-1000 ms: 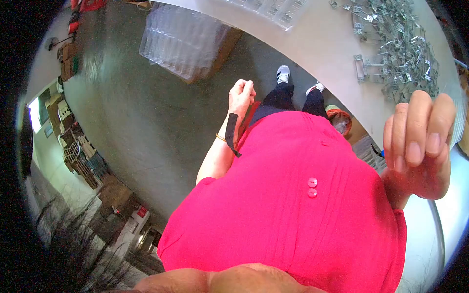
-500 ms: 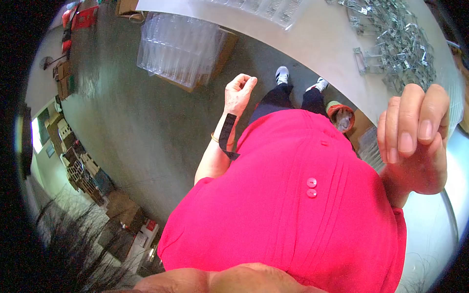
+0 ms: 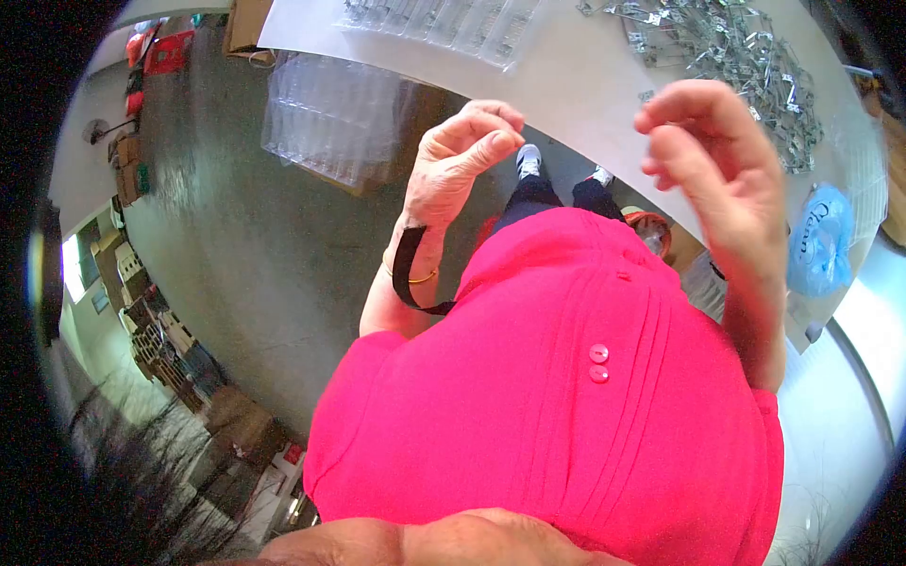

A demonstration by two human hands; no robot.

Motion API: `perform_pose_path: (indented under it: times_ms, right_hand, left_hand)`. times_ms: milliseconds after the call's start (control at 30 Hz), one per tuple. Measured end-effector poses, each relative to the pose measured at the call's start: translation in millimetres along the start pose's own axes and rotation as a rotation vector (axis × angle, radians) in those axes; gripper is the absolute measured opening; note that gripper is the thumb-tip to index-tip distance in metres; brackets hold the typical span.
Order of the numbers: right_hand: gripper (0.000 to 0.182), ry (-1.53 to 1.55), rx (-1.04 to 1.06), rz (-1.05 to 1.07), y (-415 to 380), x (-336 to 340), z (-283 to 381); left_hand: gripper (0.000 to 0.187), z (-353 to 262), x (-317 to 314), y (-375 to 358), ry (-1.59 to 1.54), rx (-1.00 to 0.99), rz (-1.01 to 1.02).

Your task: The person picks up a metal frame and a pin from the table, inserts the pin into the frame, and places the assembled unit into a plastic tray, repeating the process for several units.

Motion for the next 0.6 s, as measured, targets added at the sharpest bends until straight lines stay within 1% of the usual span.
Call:
perform_pose_path:
  times_ms: [33, 100, 133, 167, 200, 233, 300, 400, 500, 567, 600]
  right_hand:
    - [0.021, -0.013, -0.018, 0.053, 0.9, -4.3, -4.9]
    - [0.025, -0.022, -0.044, 0.168, -0.8, -12.6, -9.5]
    - [0.027, -0.02, -0.043, 0.226, -1.4, -13.9, -10.0]
    - [0.028, -0.011, -0.102, 0.321, -3.0, -13.0, -17.2]
    - [0.025, 0.059, -0.023, 0.32, -4.2, -13.6, -17.8]
    - [0.026, 0.087, -0.015, 0.35, -6.1, -11.9, -23.6]
    - [0.027, 0.11, -0.004, 0.386, -8.9, 0.6, -29.8]
    - [0.024, 0.184, -0.018, 0.444, -14.9, 20.4, -37.0]
    - [0.021, 0.245, -0.041, 0.449, -22.4, 37.8, -43.8]
    - [0.014, 0.292, -0.063, 0.371, -24.2, 49.6, -48.1]
    - [0.014, 0.29, -0.057, 0.383, -25.5, 53.7, -48.4]
  left_hand:
    - [0.011, -11.9, -15.1, 5.7, 0.005, -0.009, -0.005]
    - [0.012, -33.1, -52.9, 15.2, -0.002, -0.066, 0.108]
    - [0.012, -35.1, -63.8, 21.5, 0.008, -0.075, 0.105]
    - [0.013, -40.7, -77.9, 28.7, 0.078, -0.17, 0.159]
    - [0.014, -44.9, -92.3, 31.5, 0.143, -0.258, 0.21]
    - [0.016, -40.8, -102.2, 33.9, 0.083, -0.188, 0.214]
    - [0.015, -38.4, -119.3, 40.9, 0.073, -0.171, 0.2]
    - [0.015, -29.8, -140.4, 49.1, 0.056, -0.157, 0.169]
    - [0.018, -24.1, -154.9, 54.6, 0.052, -0.157, 0.152]
    - [0.021, -23.3, -160.8, 59.7, 0.06, -0.16, 0.15]
    - [0.024, -26.8, -159.6, 63.1, 0.117, -0.236, 0.065]
Point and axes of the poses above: each hand's wrist, its own y-axis towards the middle knuckle, its own x-axis out of the back of the hand, z = x × y, the point moved 6 cm from there along y, towards the middle knuckle, and after that the axes turned 10 degrees about z, right-handed, at the moved point
